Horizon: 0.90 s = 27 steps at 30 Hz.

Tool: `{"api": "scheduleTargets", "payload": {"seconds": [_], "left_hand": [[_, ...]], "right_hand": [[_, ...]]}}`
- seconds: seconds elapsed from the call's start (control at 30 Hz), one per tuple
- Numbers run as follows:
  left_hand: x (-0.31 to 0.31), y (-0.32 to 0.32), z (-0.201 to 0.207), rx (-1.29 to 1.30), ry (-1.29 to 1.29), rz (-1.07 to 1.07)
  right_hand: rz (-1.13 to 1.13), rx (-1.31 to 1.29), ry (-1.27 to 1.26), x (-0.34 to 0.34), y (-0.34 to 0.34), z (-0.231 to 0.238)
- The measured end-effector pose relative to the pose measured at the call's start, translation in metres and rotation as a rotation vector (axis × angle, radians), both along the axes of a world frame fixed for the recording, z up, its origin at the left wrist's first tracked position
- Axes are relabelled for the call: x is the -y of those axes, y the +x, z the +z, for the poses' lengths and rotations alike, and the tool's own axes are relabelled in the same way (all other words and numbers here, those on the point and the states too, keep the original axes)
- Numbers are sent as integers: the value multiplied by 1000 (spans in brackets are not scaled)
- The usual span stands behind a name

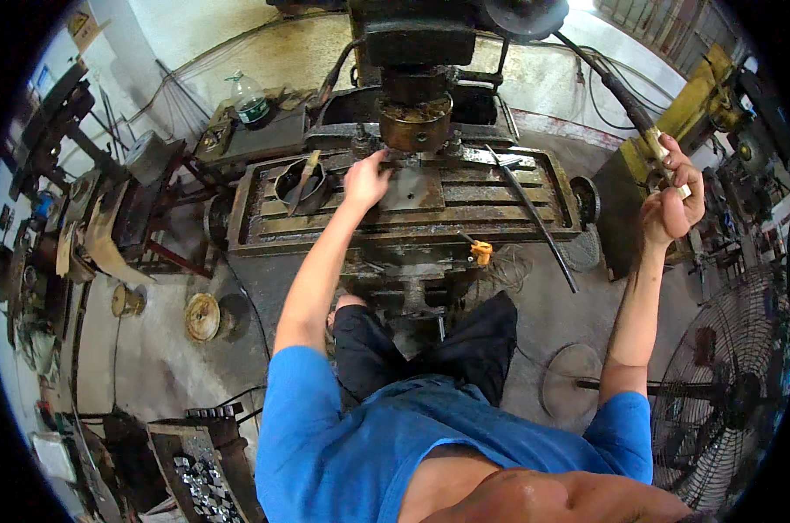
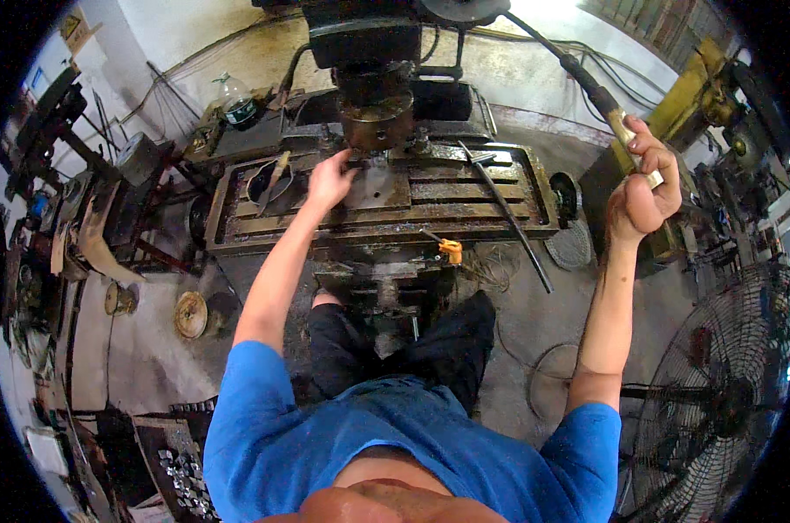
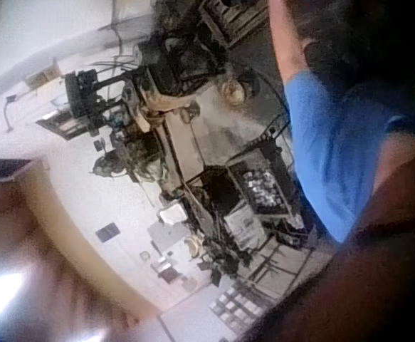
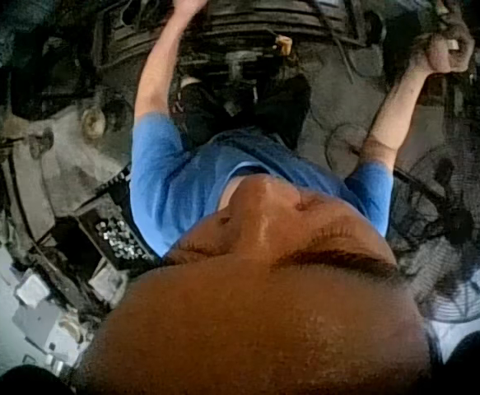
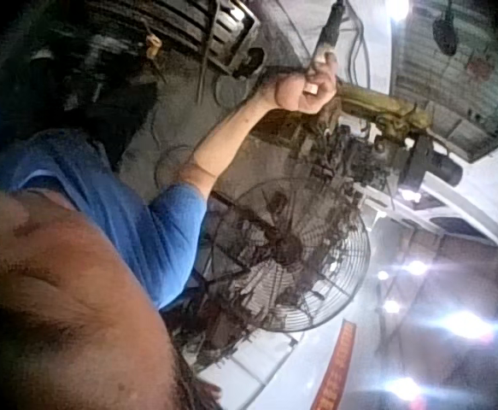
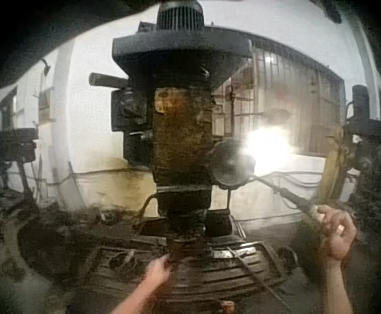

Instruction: The person picks up a metal part from a crate, secures it on a machine, operates the machine using a lever, uses a manual deburring tool on the part, and returns the part to the crate.

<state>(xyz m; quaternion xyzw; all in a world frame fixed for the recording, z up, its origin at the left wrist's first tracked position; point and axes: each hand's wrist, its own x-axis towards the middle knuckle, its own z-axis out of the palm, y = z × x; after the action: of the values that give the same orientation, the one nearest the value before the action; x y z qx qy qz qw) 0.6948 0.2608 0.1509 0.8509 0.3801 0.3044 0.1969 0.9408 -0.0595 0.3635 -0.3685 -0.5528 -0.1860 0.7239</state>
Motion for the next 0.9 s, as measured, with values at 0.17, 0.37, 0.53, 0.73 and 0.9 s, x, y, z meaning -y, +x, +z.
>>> {"api": "scheduleTargets", "payload": {"seconds": [0.17, 0.37, 0.53, 0.73, 0.9], "left_hand": [[29, -116, 41, -14, 431, 391], [-1, -160, 3, -373, 449, 270], [-3, -154, 4, -42, 250, 353], [29, -67, -1, 319, 28, 137], [21, -6, 7, 326, 12, 198]], "right_hand": [[3, -27, 24, 6, 2, -1], [18, -12, 32, 0, 3, 5], [44, 19, 30, 1, 8, 12], [-25, -9, 76, 0, 2, -4], [12, -28, 81, -2, -3, 0]]}}
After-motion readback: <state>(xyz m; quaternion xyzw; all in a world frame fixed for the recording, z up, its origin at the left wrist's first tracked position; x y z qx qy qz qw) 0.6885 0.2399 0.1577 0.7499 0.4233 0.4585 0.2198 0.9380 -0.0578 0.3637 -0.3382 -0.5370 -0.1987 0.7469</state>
